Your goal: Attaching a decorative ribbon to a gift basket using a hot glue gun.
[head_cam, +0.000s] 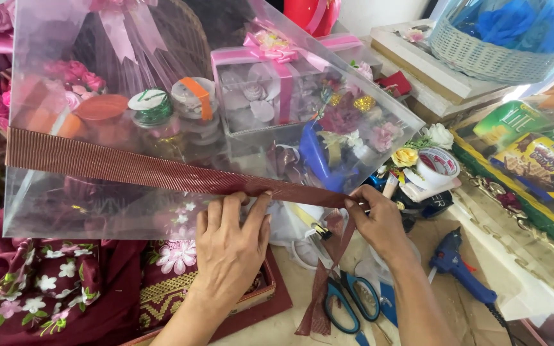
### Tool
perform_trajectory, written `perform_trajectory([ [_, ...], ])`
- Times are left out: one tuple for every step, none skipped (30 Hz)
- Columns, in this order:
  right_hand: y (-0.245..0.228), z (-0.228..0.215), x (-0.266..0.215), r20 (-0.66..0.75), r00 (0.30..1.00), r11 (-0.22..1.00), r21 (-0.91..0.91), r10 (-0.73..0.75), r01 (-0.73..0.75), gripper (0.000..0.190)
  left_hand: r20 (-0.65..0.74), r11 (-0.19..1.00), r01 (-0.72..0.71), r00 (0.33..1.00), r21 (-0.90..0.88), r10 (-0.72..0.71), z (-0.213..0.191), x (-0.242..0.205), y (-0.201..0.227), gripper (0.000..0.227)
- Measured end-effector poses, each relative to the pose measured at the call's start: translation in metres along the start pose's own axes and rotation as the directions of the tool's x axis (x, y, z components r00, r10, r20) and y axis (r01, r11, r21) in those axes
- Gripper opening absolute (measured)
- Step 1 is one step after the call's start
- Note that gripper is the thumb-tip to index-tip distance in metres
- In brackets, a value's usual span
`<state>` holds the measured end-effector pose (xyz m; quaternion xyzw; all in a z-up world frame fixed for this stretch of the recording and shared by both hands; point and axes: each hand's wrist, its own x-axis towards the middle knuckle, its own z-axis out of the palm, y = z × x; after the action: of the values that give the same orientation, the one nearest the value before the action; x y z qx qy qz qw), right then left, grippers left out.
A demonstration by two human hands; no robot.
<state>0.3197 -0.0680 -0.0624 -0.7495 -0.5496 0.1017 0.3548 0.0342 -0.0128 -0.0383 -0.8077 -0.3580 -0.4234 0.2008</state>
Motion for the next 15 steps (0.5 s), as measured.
perform_trajectory([
  [0.000,0.000,-0.001,0.007,1.000,1.000,0.012,0.008,-0.008,0.013,-0.001,1.000,-0.004,1.000,-0.017,0.004,-0.002,0.000,0.000,0.029],
  [-0.001,0.000,-0.001,0.015,1.000,1.000,0.024,0.017,-0.017,0.012,-0.003,0.999,-0.008,1.000,-0.034,0.008,-0.003,0.000,0.000,0.027],
  [-0.004,-0.001,-0.002,0.015,1.000,1.000,0.024,0.016,-0.016,0.012,-0.003,0.999,-0.007,1.000,-0.033,0.007,-0.009,0.003,-0.001,0.027],
  [-0.007,-0.003,-0.003,0.034,0.999,0.998,0.053,0.040,-0.042,0.012,-0.031,0.997,-0.030,0.999,-0.077,0.028,-0.015,0.005,-0.002,0.025],
  [-0.010,-0.004,-0.004,0.057,0.996,0.994,0.081,0.064,-0.069,0.013,-0.057,0.991,-0.052,0.997,-0.120,0.045,-0.022,0.007,-0.004,0.024],
  [-0.009,-0.004,-0.005,0.060,0.996,0.994,0.081,0.063,-0.068,0.013,-0.056,0.992,-0.050,0.998,-0.118,0.043,-0.035,0.012,-0.010,0.024],
  [-0.010,-0.003,-0.004,0.073,0.993,0.986,0.128,0.096,-0.105,0.015,-0.134,0.989,-0.021,0.991,-0.146,0.001,-0.047,0.016,-0.016,0.022],
  [-0.010,-0.003,-0.004,0.089,0.988,0.974,0.175,0.129,-0.143,0.016,-0.210,0.985,0.005,0.977,-0.175,-0.042,-0.060,0.020,-0.023,0.022],
  [-0.007,-0.003,-0.004,0.093,0.988,0.975,0.176,0.124,-0.138,0.016,-0.211,0.986,0.009,0.977,-0.169,-0.045,-0.070,0.022,-0.033,0.022],
  [-0.005,-0.003,-0.005,0.091,0.991,0.980,0.166,0.099,-0.113,0.017,-0.322,0.993,0.050,0.943,-0.109,-0.083,-0.080,0.023,-0.044,0.023],
  [-0.004,-0.002,-0.004,0.089,0.993,0.984,0.158,0.073,-0.087,0.018,-0.431,0.994,0.097,0.896,-0.050,-0.109,-0.090,0.025,-0.055,0.031],
  [-0.008,-0.003,-0.004,0.094,0.993,0.984,0.161,0.067,-0.082,0.018,-0.432,0.994,0.100,0.895,-0.043,-0.109,-0.094,0.023,-0.072,0.031],
  [-0.012,-0.004,-0.005,0.104,0.990,0.985,0.136,0.092,-0.106,0.019,-0.456,0.993,0.114,0.882,-0.040,-0.120,-0.098,0.020,-0.088,0.028],
  [-0.016,-0.004,-0.005,0.114,0.987,0.985,0.111,0.116,-0.129,0.023,-0.481,0.991,0.128,0.867,-0.036,-0.129,-0.102,0.016,-0.104,0.031],
  [-0.018,-0.004,-0.005,0.118,0.987,0.986,0.113,0.110,-0.124,0.023,-0.482,0.991,0.130,0.867,-0.030,-0.129,-0.108,0.016,-0.108,0.031],
])
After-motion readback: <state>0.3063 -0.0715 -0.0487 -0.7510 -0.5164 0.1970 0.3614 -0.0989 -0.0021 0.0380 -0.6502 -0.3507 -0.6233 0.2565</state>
